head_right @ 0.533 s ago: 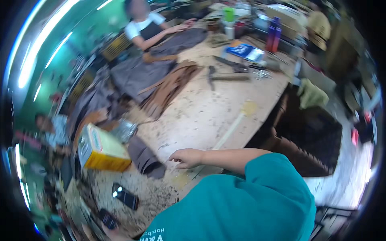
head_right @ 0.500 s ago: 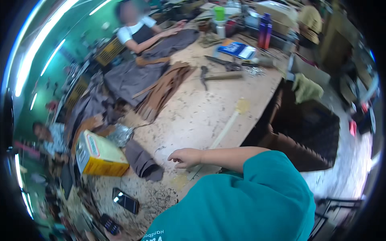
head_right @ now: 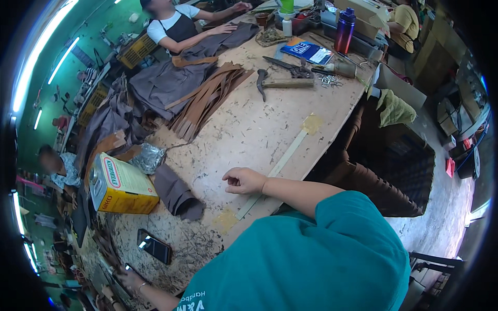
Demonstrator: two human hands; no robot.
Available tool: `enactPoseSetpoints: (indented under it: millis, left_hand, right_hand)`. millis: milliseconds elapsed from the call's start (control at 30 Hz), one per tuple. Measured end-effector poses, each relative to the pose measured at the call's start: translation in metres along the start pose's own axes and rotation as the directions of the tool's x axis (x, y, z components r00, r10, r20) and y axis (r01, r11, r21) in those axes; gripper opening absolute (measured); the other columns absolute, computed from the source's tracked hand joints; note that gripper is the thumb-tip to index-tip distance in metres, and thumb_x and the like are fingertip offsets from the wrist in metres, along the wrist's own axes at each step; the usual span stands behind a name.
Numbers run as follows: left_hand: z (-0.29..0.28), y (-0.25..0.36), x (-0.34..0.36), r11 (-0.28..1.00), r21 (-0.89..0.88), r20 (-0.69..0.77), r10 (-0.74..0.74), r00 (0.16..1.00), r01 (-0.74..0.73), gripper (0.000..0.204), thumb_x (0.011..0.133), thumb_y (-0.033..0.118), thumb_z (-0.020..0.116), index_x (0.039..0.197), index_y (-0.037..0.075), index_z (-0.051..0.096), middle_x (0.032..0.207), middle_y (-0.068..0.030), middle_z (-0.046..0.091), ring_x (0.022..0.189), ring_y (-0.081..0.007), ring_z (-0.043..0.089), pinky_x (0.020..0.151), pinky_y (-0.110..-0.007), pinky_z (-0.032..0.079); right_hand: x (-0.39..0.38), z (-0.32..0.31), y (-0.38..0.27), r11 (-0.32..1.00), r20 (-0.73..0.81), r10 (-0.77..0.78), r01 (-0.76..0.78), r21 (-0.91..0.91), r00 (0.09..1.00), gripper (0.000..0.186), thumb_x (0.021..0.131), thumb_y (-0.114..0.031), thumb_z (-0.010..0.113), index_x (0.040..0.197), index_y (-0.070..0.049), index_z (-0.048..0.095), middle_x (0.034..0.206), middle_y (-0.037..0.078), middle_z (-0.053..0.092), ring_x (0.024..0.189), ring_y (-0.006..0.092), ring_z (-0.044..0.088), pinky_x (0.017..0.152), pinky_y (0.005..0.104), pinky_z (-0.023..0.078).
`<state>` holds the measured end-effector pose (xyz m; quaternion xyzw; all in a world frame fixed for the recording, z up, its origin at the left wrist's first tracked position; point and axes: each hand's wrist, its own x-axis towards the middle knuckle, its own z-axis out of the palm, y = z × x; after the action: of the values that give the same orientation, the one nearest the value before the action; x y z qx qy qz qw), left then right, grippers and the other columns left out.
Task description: The person aligns a leather strap on the workbench and marks it using a ruler and a pen, then folds a piece of fabric and trims its edges using scissors.
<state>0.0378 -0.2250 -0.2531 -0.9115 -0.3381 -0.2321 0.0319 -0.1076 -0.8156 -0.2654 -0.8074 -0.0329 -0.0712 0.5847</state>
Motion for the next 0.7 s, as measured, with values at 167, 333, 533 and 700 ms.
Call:
enactPoseSetpoints:
  millis: [167, 333, 533, 700]
  left_hand:
    - [-0.044, 0.110, -0.121, 0.940, -0.274, 0.265, 0.279, 0.923, -0.205, 0.089, 0.071, 0.069, 0.040, 0.135, 0.013, 0.015, 0.128, -0.0316, 0.025, 0.120, -0.0443, 0.024, 0.096, -0.048, 0.026]
    - [-0.063, 0.138, -0.155, 0.977, -0.142, 0.518, 0.211, 0.829, -0.161, 0.106, 0.060, 0.067, 0.057, 0.136, 0.018, 0.001, 0.134, -0.0301, 0.009, 0.124, -0.0444, 0.012, 0.097, -0.051, 0.023]
    - [-0.044, 0.111, -0.122, 0.987, -0.158, 0.495, 0.090, 0.864, -0.013, 0.106, 0.058, 0.051, 0.066, 0.136, 0.018, 0.003, 0.114, -0.0275, 0.045, 0.105, -0.0396, 0.045, 0.090, -0.043, 0.036]
    - [-0.047, 0.092, -0.127, 0.952, -0.299, 0.412, 0.070, 0.909, 0.062, 0.104, 0.058, 0.041, 0.068, 0.136, 0.013, 0.006, 0.110, -0.0260, 0.049, 0.097, -0.0363, 0.051, 0.087, -0.041, 0.038]
  right_hand:
    - [-0.002, 0.007, 0.001, 1.000, -0.015, -0.026, 0.026, 0.005, 1.000, 0.035, 0.073, -0.023, 0.064, 0.099, -0.001, 0.054, 0.079, 0.007, 0.053, 0.066, 0.0137, 0.053, 0.063, 0.0248, 0.046]
    - [-0.006, 0.011, -0.001, 0.998, -0.014, -0.050, 0.050, -0.035, 0.999, 0.037, 0.073, -0.025, 0.064, 0.098, 0.000, 0.053, 0.081, 0.009, 0.053, 0.071, 0.0176, 0.053, 0.066, 0.0270, 0.046]
    - [-0.006, 0.010, 0.000, 0.997, -0.003, -0.079, 0.078, -0.020, 0.997, 0.035, 0.072, -0.022, 0.063, 0.098, 0.000, 0.052, 0.082, 0.010, 0.053, 0.072, 0.0193, 0.053, 0.067, 0.0280, 0.046]
    - [-0.005, 0.001, -0.002, 0.998, 0.059, -0.064, 0.063, 0.011, 0.996, 0.032, 0.073, -0.018, 0.063, 0.099, -0.001, 0.053, 0.083, 0.008, 0.053, 0.074, 0.0166, 0.053, 0.067, 0.0260, 0.046]
